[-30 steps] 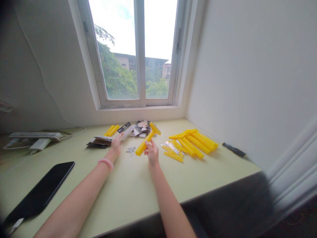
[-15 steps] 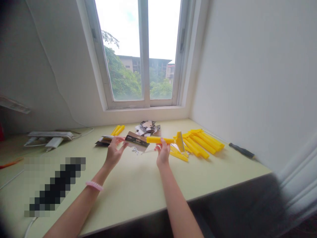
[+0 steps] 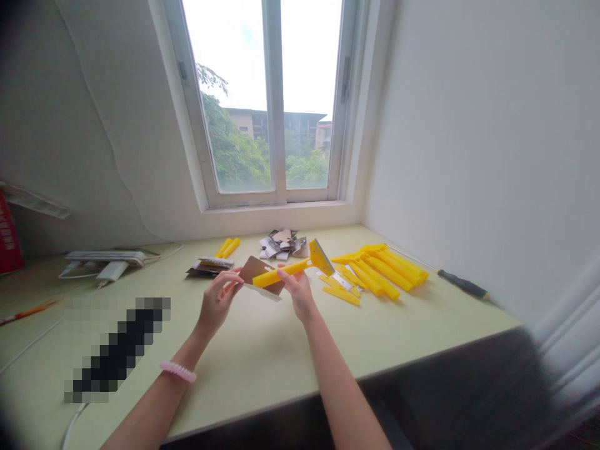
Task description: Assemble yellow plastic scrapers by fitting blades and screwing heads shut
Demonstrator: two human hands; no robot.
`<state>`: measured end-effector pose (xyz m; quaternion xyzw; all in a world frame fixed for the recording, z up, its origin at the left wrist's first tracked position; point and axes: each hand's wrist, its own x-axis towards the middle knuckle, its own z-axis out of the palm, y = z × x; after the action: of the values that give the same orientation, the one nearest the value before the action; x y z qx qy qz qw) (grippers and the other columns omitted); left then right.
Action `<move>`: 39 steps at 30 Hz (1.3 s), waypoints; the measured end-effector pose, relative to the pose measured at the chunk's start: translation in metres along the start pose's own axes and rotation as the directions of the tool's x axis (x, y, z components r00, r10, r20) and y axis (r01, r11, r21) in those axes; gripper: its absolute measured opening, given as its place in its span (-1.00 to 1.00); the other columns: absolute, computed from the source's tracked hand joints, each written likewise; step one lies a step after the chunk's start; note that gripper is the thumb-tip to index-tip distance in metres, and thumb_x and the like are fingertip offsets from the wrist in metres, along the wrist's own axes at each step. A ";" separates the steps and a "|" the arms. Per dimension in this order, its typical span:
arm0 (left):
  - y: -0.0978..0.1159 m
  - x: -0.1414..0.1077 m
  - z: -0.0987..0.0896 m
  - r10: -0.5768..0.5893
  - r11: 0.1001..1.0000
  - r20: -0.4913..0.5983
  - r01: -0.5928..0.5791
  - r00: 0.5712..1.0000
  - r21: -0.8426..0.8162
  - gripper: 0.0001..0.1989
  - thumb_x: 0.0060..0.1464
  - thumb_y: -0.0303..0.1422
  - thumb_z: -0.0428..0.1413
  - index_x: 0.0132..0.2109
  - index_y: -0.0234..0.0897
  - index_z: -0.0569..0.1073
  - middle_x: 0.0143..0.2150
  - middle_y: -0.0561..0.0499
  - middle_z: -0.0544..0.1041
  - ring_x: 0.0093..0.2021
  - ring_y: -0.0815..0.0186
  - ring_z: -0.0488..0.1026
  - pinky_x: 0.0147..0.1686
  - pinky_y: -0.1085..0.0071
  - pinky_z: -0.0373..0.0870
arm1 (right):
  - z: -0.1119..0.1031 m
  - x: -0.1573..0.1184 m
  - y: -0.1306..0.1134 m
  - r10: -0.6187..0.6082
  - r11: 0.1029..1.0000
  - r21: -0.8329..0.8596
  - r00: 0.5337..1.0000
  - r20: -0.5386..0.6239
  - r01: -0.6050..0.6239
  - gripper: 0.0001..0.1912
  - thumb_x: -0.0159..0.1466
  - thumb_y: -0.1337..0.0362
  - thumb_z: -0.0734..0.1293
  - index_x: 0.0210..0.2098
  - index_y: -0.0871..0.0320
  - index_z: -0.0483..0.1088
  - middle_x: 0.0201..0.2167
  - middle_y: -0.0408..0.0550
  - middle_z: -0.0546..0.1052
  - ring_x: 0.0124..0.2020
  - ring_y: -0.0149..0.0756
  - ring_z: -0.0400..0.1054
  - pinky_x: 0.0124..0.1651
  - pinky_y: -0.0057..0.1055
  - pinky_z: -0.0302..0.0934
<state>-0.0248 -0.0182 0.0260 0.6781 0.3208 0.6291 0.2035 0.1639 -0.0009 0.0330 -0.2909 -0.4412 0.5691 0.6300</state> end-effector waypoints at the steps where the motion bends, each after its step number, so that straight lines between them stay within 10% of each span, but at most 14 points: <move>1: 0.002 0.000 0.000 0.015 1.000 0.015 -0.015 1.000 0.020 -0.94 0.04 -0.42 0.06 -0.34 -0.25 0.43 -0.22 -0.08 0.43 0.04 0.20 0.32 -0.10 0.25 0.38 | 0.000 -0.001 0.000 0.026 1.000 0.011 1.000 0.012 -0.026 -0.66 -0.04 0.18 0.43 -0.29 0.11 0.33 -0.27 -0.10 0.51 -0.18 -0.21 0.37 -0.13 -0.28 0.19; 8: -0.002 0.004 -0.008 0.068 0.991 -0.061 -0.060 0.996 0.123 -0.90 -0.03 -0.45 0.11 -0.28 -0.27 0.46 -0.21 -0.08 0.45 -0.01 0.20 0.35 0.03 0.19 0.25 | 0.001 -0.001 -0.002 -0.079 0.996 0.033 0.997 -0.021 0.080 -0.63 -0.04 0.22 0.43 -0.29 0.09 0.25 -0.35 -0.14 0.49 -0.25 -0.27 0.40 -0.18 -0.32 0.23; 14: -0.013 0.004 -0.011 -0.263 0.964 -0.284 0.260 0.922 -0.047 -0.79 -0.16 -0.35 0.20 -0.29 -0.32 0.47 -0.40 0.00 0.50 -0.37 0.33 0.45 -0.23 0.32 0.42 | 0.001 -0.002 -0.004 -0.135 0.990 0.031 0.990 -0.028 0.136 -0.66 -0.02 0.23 0.42 -0.29 0.08 0.25 -0.34 -0.14 0.50 -0.25 -0.28 0.40 -0.14 -0.30 0.24; 24: 0.001 -0.006 0.006 -0.526 0.791 0.261 0.579 0.809 -0.200 -0.63 -0.12 -0.19 0.19 -0.23 -0.41 0.50 -0.31 -0.18 0.56 -0.35 0.21 0.52 -0.25 0.26 0.44 | 0.002 -0.002 -0.002 -0.128 0.991 -0.030 0.991 0.033 0.129 -0.69 -0.01 0.21 0.41 -0.31 0.11 0.27 -0.34 -0.11 0.52 -0.20 -0.21 0.40 -0.10 -0.26 0.23; 39: 0.006 -0.013 0.011 -0.540 0.781 0.170 0.566 0.824 -0.262 -0.63 -0.13 -0.18 0.19 -0.25 -0.40 0.41 -0.36 -0.14 0.56 -0.38 0.19 0.53 -0.26 0.20 0.46 | 0.006 -0.004 0.000 -0.124 0.973 -0.194 0.992 0.017 0.125 -0.61 -0.11 0.11 0.46 -0.38 0.12 0.29 -0.43 -0.14 0.47 -0.33 -0.25 0.36 -0.20 -0.31 0.23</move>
<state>-0.0125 -0.0299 0.0193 0.5409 0.3970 0.5535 0.4934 0.1591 -0.0057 0.0348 -0.3215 -0.5135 0.4833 0.6319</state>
